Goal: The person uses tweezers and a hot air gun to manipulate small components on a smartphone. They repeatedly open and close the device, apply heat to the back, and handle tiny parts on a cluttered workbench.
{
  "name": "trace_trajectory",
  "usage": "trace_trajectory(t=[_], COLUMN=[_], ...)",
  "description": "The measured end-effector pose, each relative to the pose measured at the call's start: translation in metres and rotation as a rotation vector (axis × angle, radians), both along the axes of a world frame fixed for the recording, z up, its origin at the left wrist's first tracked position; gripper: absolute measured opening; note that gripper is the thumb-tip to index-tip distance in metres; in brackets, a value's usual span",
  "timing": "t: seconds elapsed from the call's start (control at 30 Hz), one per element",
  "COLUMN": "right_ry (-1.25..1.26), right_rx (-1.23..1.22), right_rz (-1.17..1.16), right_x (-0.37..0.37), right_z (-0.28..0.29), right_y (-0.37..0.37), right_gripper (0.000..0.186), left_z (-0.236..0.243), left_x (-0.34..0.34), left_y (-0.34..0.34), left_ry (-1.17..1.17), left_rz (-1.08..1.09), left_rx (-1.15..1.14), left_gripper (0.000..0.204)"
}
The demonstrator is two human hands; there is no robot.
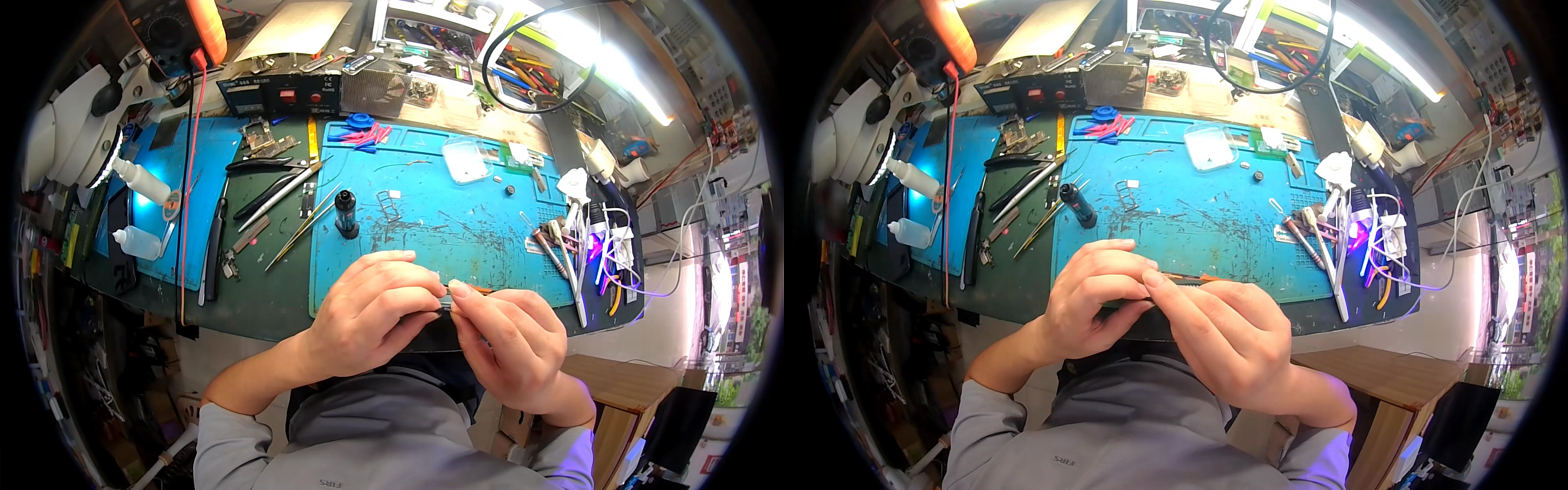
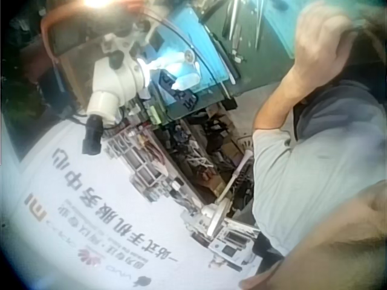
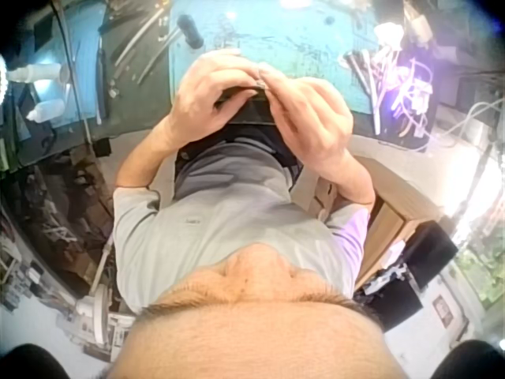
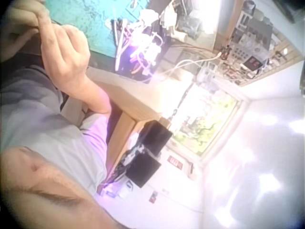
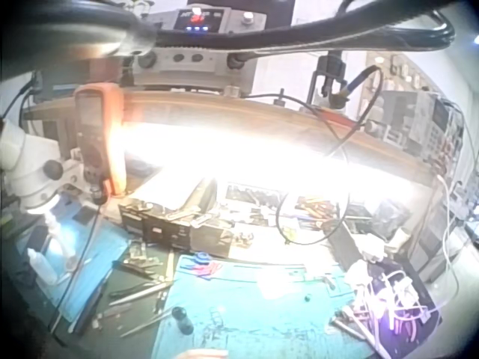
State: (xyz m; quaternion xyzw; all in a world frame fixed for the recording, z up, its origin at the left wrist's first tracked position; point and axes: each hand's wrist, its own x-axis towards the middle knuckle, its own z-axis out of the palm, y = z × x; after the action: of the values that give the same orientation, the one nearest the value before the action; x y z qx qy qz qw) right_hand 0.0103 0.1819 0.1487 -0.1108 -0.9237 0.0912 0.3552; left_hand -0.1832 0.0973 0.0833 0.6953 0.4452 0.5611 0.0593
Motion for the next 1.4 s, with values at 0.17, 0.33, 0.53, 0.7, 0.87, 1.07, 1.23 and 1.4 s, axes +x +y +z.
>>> trace_trajectory(t=[0.17, 0.33, 0.53, 0.7, 0.87, 1.07, 1.23, 1.4], right_ry=[-0.027, -0.048, -0.029, -0.033, 0.012, 0.037, 0.127, 0.181], right_rx=[0.035, 0.058, 0.118, 0.054, 0.031, 0.010, 0.034, 0.008], right_rz=[0.013, 0.026, 0.004, 0.005, -0.041, -0.025, 0.024, -0.009], right_x=[0.000, -0.001, 0.003, 0.005, 0.009, 0.014, 0.001, 0.000], right_z=[0.003, 0.007, 0.000, -0.003, -0.008, -0.010, -0.019, -0.024], right_y=[0.001, 0.002, 0.003, 0.006, 0.007, 0.008, 0.008, 0.008], right_gripper=[0.048, 0.049, 0.050, 0.045, 0.037, 0.038, 0.040, 0.042], left_z=[-0.001, -0.001, 0.000, 0.001, 0.002, -0.002, -0.002, -0.002], left_x=[-0.001, -0.001, -0.001, -0.002, -0.001, -0.001, -0.001, 0.000], left_y=[-0.001, -0.001, 0.001, -0.002, -0.001, 0.000, 0.001, 0.003], left_ry=[0.012, 0.025, 0.142, 0.213, 0.221, 0.237, 0.228, 0.221], left_rz=[-0.007, 0.003, 0.093, 0.141, 0.145, 0.159, 0.169, 0.163], left_rx=[-0.008, 0.009, 0.095, 0.122, 0.128, 0.138, 0.143, 0.143], left_gripper=[0.040, 0.039, 0.024, 0.023, 0.026, 0.024, 0.025, 0.025])
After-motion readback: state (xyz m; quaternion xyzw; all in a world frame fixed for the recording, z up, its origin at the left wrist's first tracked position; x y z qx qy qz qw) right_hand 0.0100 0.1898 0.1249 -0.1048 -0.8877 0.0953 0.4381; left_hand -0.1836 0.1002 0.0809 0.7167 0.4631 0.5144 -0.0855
